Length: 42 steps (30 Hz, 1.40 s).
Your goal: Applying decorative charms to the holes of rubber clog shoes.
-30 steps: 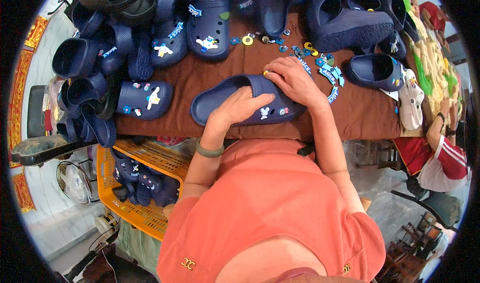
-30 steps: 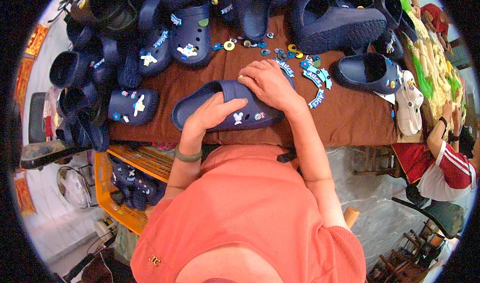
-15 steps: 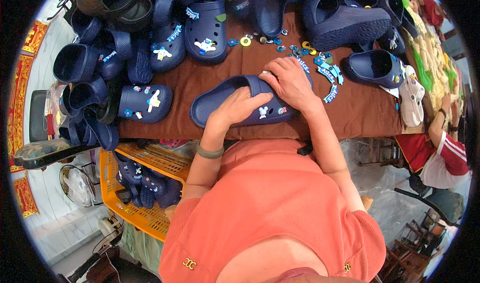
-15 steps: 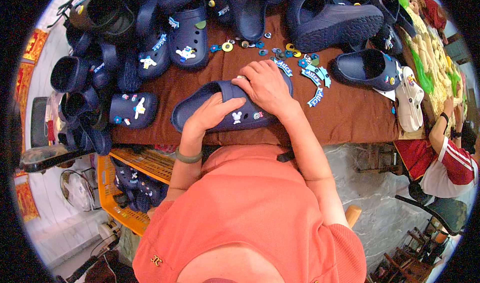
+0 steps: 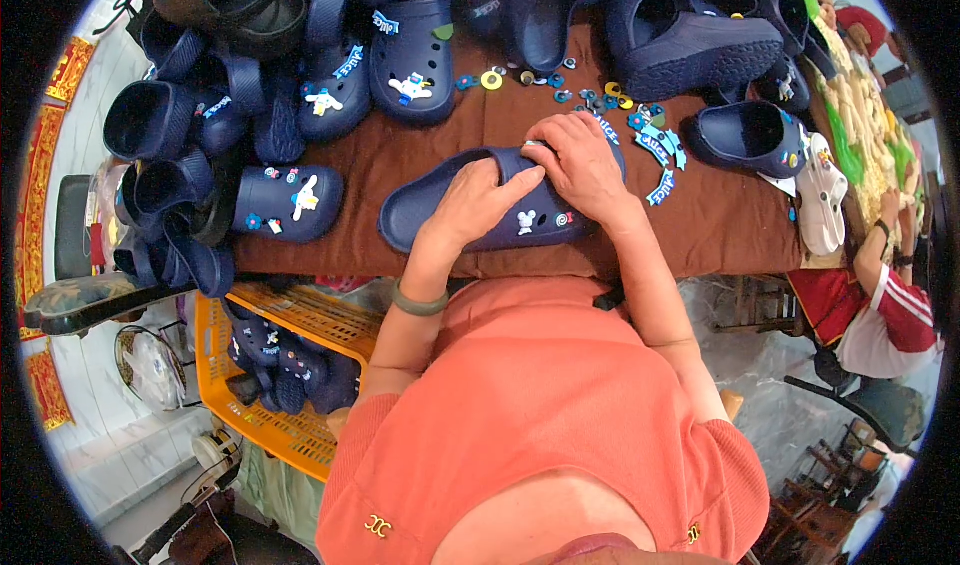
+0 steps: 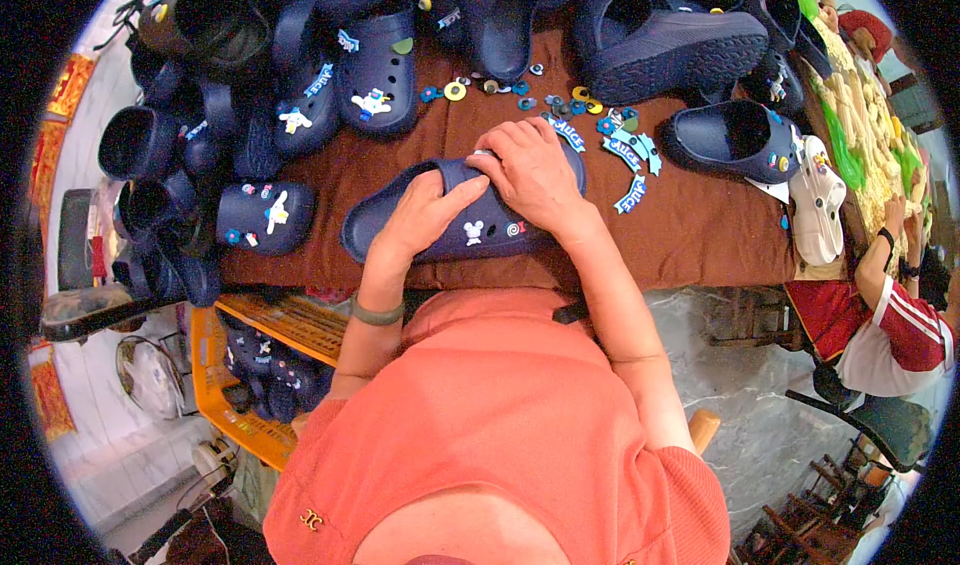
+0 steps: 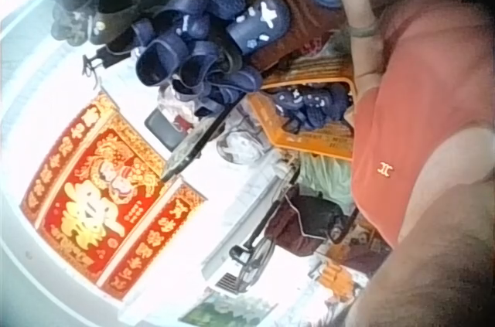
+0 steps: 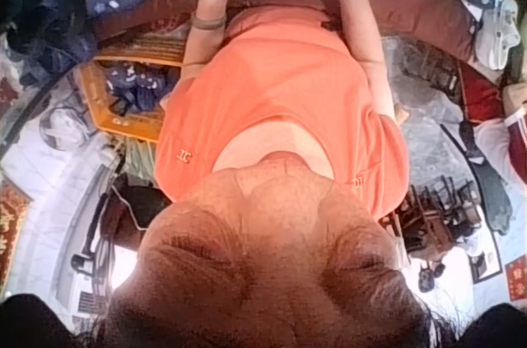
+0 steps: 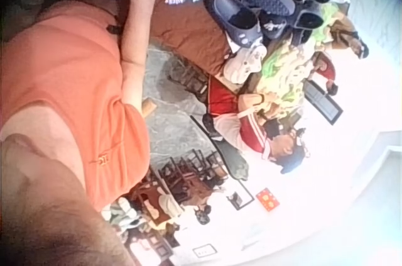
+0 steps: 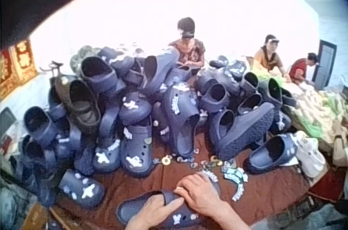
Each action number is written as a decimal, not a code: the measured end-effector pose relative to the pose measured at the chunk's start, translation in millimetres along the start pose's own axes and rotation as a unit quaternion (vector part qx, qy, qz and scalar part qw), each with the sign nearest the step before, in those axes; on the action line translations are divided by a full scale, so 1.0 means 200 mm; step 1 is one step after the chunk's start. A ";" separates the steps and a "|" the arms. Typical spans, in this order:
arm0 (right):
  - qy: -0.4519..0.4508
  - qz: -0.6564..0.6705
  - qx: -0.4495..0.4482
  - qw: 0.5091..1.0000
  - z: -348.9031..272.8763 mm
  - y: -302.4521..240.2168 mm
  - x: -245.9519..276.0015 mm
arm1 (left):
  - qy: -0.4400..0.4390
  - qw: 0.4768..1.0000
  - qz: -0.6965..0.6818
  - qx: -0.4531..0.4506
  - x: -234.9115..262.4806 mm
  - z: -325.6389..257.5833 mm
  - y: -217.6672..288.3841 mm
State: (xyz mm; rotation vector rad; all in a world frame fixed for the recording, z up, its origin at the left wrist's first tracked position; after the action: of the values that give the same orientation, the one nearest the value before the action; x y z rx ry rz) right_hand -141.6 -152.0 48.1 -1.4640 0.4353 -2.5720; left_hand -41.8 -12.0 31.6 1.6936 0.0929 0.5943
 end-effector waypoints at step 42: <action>-0.029 0.130 0.002 0.991 -0.01 0.05 0.02 | -0.007 1.000 -0.001 -0.013 0.00 -0.01 0.03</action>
State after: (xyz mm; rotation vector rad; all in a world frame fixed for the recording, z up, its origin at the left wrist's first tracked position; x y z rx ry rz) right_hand -146.1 -162.9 47.0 -1.3742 0.5717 -2.3214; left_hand -43.9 -11.9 36.7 1.6720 0.0762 0.5786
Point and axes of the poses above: each hand's wrist, its own z-axis towards the middle knuckle, its own x-axis out of the back of the hand, y = z × x, the point moved 2 cm from there along z, towards the middle knuckle, and after that the axes turned 5 degrees about -z, right-handed, at the moved point
